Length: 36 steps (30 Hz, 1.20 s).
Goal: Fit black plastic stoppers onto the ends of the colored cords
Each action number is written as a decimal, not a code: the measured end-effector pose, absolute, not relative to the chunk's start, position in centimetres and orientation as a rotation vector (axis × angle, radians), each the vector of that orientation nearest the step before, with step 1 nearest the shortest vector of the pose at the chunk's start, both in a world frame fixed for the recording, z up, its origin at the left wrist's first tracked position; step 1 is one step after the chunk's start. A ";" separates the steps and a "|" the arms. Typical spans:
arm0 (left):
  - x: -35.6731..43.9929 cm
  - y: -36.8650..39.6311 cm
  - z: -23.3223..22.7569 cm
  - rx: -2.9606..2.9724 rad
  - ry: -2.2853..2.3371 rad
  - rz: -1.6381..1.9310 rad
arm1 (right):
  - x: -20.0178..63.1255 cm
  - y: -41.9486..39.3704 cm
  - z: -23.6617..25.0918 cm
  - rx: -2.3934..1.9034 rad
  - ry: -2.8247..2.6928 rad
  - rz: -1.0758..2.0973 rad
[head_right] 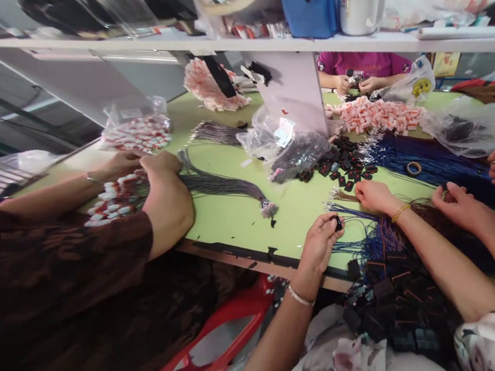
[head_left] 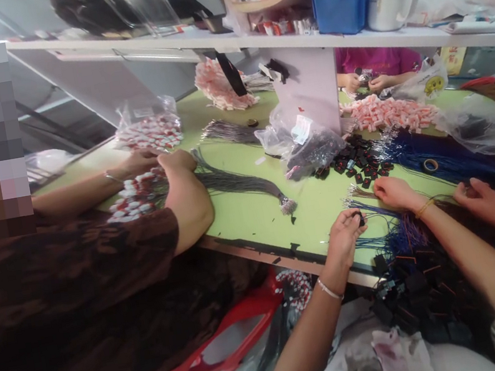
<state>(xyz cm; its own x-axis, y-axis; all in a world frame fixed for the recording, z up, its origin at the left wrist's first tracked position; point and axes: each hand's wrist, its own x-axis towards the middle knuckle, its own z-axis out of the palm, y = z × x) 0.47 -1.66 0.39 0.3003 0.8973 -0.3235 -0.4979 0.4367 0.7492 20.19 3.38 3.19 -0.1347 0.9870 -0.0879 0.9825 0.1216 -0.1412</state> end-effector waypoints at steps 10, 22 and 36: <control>0.8 -1.5 0.2 0.541 0.793 1.009 | 20.5 4.0 3.6 -1.777 -2.057 0.426; 0.8 -1.4 -0.3 0.511 0.763 1.014 | 16.9 3.7 5.7 -1.401 -1.798 0.814; 0.8 -1.1 -0.4 0.469 0.756 1.023 | 16.3 1.1 5.7 -1.556 -2.053 0.912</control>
<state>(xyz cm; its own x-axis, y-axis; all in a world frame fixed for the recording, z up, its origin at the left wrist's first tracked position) 0.77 -1.06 -0.39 0.3077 0.8889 -0.3393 -0.5854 0.4580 0.6690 16.28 1.12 5.71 -0.2962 0.9529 -0.0659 0.6876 0.1648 -0.7071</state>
